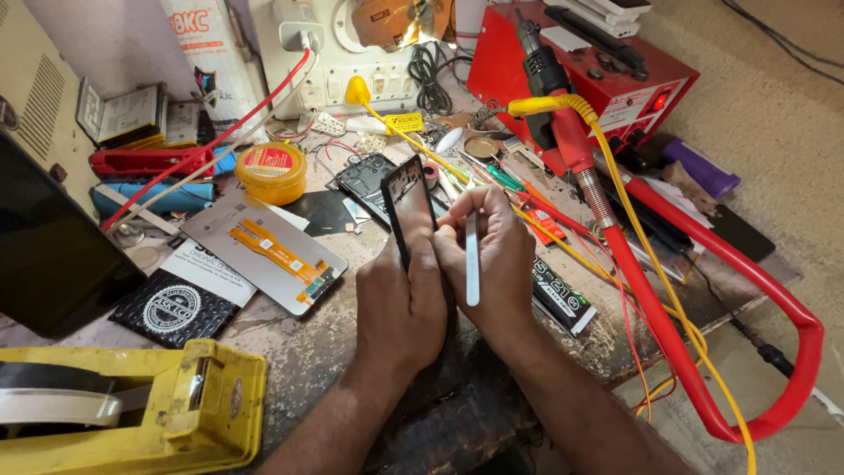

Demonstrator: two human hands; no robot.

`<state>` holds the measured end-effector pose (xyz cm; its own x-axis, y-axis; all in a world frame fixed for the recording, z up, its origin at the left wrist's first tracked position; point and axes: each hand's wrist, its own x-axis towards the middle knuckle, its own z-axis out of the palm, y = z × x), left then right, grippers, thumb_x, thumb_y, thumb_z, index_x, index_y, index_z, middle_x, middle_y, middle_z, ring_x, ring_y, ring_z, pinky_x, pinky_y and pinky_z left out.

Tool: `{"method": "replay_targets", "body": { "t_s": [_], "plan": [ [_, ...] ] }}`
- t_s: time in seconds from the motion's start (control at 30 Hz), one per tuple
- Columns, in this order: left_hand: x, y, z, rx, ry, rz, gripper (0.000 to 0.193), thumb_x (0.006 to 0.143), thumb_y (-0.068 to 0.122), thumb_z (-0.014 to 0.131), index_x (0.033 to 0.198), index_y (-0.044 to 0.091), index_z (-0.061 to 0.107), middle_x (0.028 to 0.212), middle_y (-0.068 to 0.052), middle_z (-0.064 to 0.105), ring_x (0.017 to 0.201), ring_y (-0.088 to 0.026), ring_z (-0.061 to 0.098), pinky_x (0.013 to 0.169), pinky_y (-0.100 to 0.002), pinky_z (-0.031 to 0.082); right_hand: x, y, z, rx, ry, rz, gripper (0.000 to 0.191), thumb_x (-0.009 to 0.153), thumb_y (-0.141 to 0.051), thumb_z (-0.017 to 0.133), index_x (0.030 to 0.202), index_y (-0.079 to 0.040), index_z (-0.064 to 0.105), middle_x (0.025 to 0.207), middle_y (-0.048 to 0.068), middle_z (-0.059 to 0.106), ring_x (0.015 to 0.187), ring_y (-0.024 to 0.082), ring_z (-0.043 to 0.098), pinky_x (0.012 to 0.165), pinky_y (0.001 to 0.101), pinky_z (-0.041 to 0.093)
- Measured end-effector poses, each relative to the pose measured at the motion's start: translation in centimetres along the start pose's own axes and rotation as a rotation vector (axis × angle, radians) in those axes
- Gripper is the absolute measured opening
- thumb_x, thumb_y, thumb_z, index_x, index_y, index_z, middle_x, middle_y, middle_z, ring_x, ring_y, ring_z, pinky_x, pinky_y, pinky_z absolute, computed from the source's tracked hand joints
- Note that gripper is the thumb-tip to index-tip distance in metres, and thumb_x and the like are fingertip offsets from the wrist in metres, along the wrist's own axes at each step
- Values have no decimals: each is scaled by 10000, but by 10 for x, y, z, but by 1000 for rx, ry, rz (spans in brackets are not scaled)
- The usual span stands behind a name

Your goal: The person uses a metal spudger to scrape adhesive residue from the back of a smartphone screen assembly. They then apply a thin line of adhesive from a tube along the screen's perimeter.

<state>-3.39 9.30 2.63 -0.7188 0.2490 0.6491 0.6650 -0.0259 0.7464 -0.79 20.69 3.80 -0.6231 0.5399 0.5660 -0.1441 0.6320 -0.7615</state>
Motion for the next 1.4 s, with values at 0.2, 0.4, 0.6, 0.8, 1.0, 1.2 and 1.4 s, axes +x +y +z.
{"method": "replay_targets", "body": {
  "t_s": [0.2,0.4,0.6,0.8,1.0,1.2,1.4],
  "plan": [
    [3,-1,-3,-39,19,-161,388,1012,224,394,1037,20,723,762,-229,681,712,-380,714,659,-475,514,6,20,-7,374,-192,29,185,895,18,728,958,-69,577,857,3,677,755,15,601,685,182,505],
    [1,-1,-2,-123,18,-148,410,1007,219,384,1057,30,745,781,-180,723,703,-289,733,664,-430,534,9,22,-20,212,-291,76,198,865,-6,744,956,-68,579,910,26,762,792,20,658,694,192,540],
    [3,1,-1,-48,24,-65,365,1042,252,398,1049,25,684,810,-198,707,795,-364,744,722,-456,550,18,1,-24,-119,-300,-34,175,858,-97,786,916,-76,622,739,4,717,658,13,631,578,223,519],
    [2,-3,7,-51,-64,-108,516,1099,417,287,1066,25,621,935,-262,687,933,-495,654,744,-544,484,27,-10,-26,-256,-281,-37,216,805,-129,796,894,-76,606,592,14,625,520,40,541,473,258,431],
    [-4,-21,11,-135,-73,-390,650,1048,532,244,987,6,620,921,-279,693,903,-481,661,802,-519,487,15,-6,-14,-186,-253,-76,171,836,-112,754,895,-86,596,607,-31,619,521,26,548,464,232,429],
    [-1,-38,13,-97,-146,-466,833,1028,624,121,904,-33,618,830,-221,680,821,-402,656,814,-498,472,19,6,-20,-135,-381,2,174,832,-55,690,941,-86,557,652,-27,587,547,37,539,474,233,421],
    [-1,-38,19,-668,-102,-742,879,963,719,206,1005,3,713,809,-102,680,712,-200,637,668,-352,535,26,33,-19,320,-449,124,100,877,-54,570,954,-108,537,743,-73,499,604,20,435,503,213,368]
  ]
}}
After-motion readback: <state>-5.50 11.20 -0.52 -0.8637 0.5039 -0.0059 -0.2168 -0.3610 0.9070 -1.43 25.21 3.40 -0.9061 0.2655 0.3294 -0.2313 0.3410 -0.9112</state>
